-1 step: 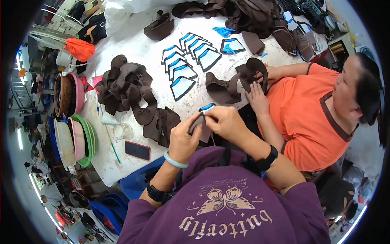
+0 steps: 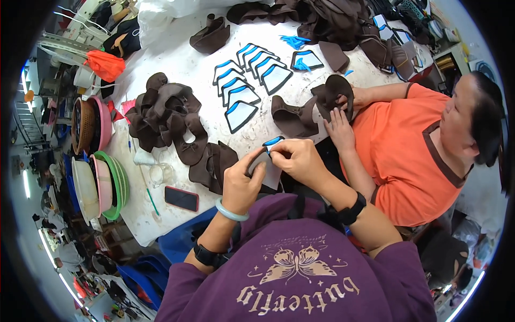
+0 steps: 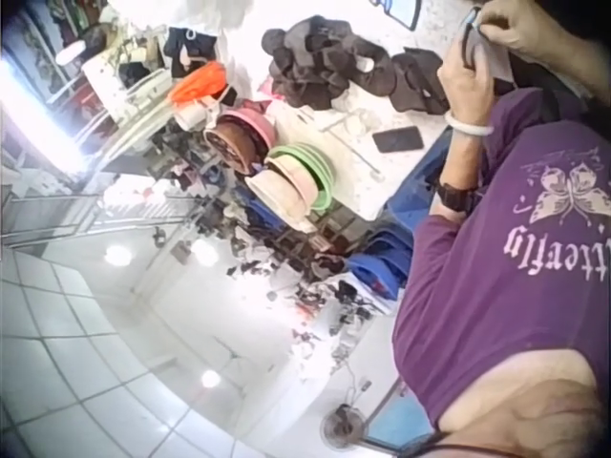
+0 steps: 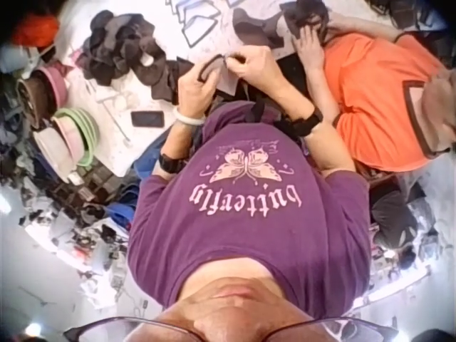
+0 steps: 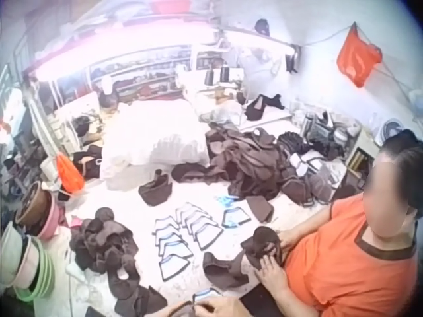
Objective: The recorder is seen assembling shoe components by fitting together different parts and applying pressure.
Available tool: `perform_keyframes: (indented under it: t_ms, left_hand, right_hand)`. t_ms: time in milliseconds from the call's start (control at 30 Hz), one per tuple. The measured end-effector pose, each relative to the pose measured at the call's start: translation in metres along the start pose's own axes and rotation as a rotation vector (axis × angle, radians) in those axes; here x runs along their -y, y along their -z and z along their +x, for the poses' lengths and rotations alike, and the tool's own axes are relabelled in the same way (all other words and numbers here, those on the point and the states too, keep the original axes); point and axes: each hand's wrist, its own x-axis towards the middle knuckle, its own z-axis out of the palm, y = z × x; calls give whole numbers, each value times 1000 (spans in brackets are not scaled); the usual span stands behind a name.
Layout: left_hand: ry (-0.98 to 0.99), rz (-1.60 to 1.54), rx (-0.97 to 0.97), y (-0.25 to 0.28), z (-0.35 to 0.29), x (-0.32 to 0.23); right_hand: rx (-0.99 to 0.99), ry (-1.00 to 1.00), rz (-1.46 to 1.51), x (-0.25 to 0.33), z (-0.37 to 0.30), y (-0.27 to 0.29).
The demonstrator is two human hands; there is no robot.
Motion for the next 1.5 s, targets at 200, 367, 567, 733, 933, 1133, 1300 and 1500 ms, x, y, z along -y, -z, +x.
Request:
perform_keyframes:
  t_ms: [200,367,567,733,933,1133,1300,1500]
  left_hand:
    - [60,-329,-8,-4,0,23]
    - [-178,81,-48,-7,0,12]
    - [31,-303,-79,-6,5,22]
    - [109,-526,-80,-9,6,30]
    - [121,-660,-95,-15,0,32]
    - [-100,-336,-270,-27,-3,28]
    - [105,-572,-156,-17,3,34]
    - [172,-619,-132,-14,6,37]
  right_hand:
    - [-80,11,92,-4,-1,-3]
    - [-118,246,-270,-2,2,-9]
    - [-129,-129,249,1,4,-7]
    - [-122,70,74,-6,7,-3]
    - [-93,-140,263,2,10,-4]
    - [-176,-226,373,-2,9,-22]
    - [-229,-238,307,-1,10,-26]
    - [-93,-322,436,-6,10,-16]
